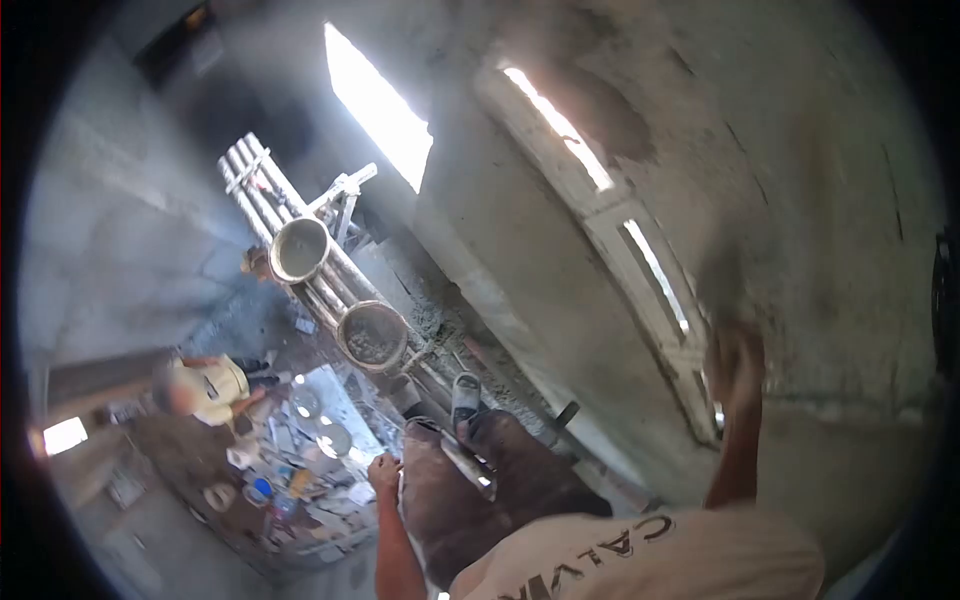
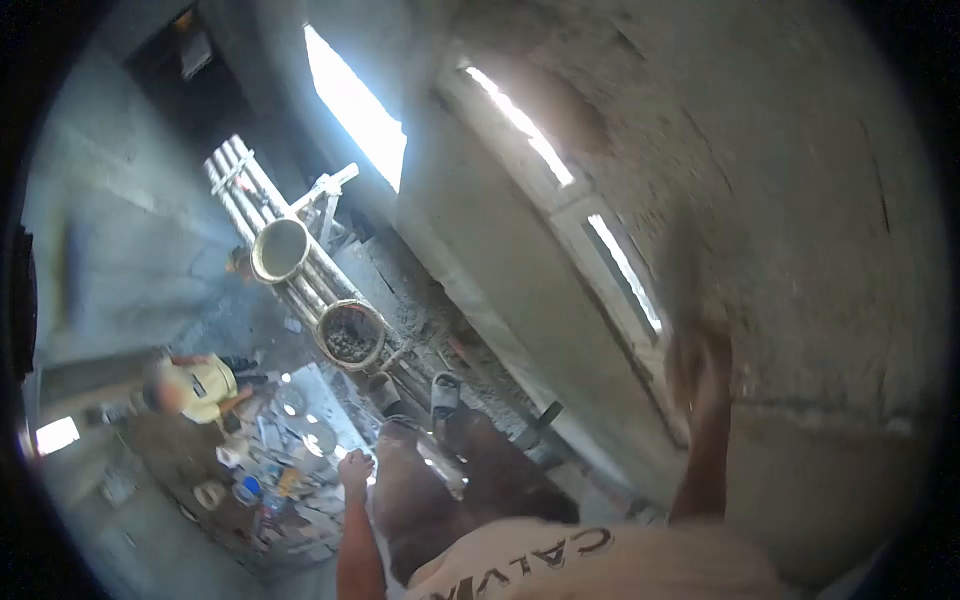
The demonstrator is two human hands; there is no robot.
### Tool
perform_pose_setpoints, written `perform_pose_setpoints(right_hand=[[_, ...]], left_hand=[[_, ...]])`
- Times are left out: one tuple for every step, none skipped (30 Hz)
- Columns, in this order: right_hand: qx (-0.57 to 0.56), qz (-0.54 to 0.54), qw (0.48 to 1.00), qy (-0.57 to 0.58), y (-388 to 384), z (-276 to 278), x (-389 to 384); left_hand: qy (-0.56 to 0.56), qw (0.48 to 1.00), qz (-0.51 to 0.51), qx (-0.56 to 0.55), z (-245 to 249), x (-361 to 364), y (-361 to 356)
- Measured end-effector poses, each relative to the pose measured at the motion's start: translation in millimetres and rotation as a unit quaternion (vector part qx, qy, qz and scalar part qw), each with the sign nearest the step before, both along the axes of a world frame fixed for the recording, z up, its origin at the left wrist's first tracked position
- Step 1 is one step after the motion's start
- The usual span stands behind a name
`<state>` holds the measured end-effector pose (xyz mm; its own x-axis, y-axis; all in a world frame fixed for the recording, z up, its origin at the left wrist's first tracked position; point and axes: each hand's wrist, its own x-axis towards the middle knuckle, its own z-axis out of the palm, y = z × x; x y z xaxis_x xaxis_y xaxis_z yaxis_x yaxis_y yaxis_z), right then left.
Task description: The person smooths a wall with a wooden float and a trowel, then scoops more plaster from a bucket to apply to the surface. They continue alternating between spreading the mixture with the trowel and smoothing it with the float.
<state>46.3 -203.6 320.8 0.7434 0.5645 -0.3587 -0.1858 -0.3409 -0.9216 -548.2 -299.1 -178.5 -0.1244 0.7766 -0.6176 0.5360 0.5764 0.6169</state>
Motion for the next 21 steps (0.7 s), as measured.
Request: perform_pose_setpoints(right_hand=[[0.006, -0.049, 0.999, 0.013, -46.5, -0.5, -13.6], [-0.074, -0.061, 0.995, 0.002, -73.8, 4.2, -21.9], [-0.16, -0.031, 0.987, 0.008, -85.7, -14.3, -28.4], [-0.243, 0.007, 0.97, 0.013, -95.3, -37.2, -28.6], [-0.323, 0.071, 0.944, 0.021, -99.8, -74.4, -31.4], [-0.383, 0.152, 0.911, 0.021, -100.0, -124.2, -36.6], [-0.423, 0.238, 0.874, 0.012, -93.8, -180.6, -47.4], [-0.433, 0.319, 0.843, -0.012, -81.2, -238.1, -63.9], [-0.42, 0.382, 0.822, -0.048, -59.2, -288.3, -89.3], [-0.335, 0.477, 0.79, -0.187, -56.8, -362.5, -109.5], [-0.35, 0.507, 0.764, -0.194, -23.8, -392.1, -148.1], [-0.362, 0.537, 0.736, -0.201, 11.0, -420.4, -187.4], [-0.37, 0.574, 0.694, -0.229, 35.2, -465.7, -215.0], [-0.367, 0.606, 0.659, -0.251, 64.3, -505.4, -240.1], [-0.279, 0.606, 0.658, -0.35, 77.2, -562.9, -257.9], [-0.191, 0.593, 0.647, -0.439, 82.2, -617.1, -273.3], [-0.177, 0.596, 0.637, -0.456, 103.8, -658.3, -289.6], [-0.16, 0.596, 0.628, -0.474, 133.3, -693.8, -309.4], [-0.148, 0.607, 0.614, -0.482, 157.6, -720.6, -329.7], [-0.083, 0.597, 0.592, -0.535, 173.8, -741.7, -352.8], [-0.122, 0.59, 0.591, -0.536, 184.6, -776.5, -376.3]], left_hand=[[-0.128, 0.955, 0.219, -0.152, 31.7, 9.9, -6.7], [-0.115, 0.95, 0.228, -0.181, 39.7, 13.8, -13.4], [-0.059, 0.972, 0.152, -0.171, 33.3, 19.0, -19.5], [-0.007, 0.985, 0.079, -0.154, 22.1, 25.8, -24.4], [0.053, 0.988, 0.003, -0.148, 20.0, 20.4, -40.9], [0.07, 0.98, -0.012, -0.184, 30.3, 32.4, -35.1], [0.043, 0.981, -0.03, -0.186, 30.7, 43.3, -29.1], [0.023, 0.98, -0.045, -0.193, 31.5, 43.4, -31.0], [0.07, 0.978, -0.045, -0.193, 7.3, 44.9, -49.0], [0.102, 0.963, -0.06, -0.243, 15.9, 53.3, -40.5], [0.131, 0.943, -0.077, -0.295, 36.0, 65.8, -23.8], [0.156, 0.931, -0.079, -0.321, 47.2, 76.3, -10.7], [0.174, 0.919, -0.084, -0.343, 54.9, 85.6, -4.1], [0.208, 0.913, -0.079, -0.34, 55.9, 91.0, -4.7], [0.241, 0.907, -0.079, -0.337, 54.6, 93.4, -3.2], [0.254, 0.901, -0.083, -0.342, 55.1, 93.8, 0.4], [0.263, 0.897, -0.065, -0.348, 49.8, 93.1, -1.7], [0.273, 0.895, -0.048, -0.35, 39.4, 90.7, -2.5], [0.282, 0.891, -0.031, -0.355, 30.3, 90.0, -3.3], [0.287, 0.886, -0.014, -0.365, 23.8, 90.8, -5.7], [0.293, 0.881, 0.002, -0.372, 18.2, 91.4, -4.8]])
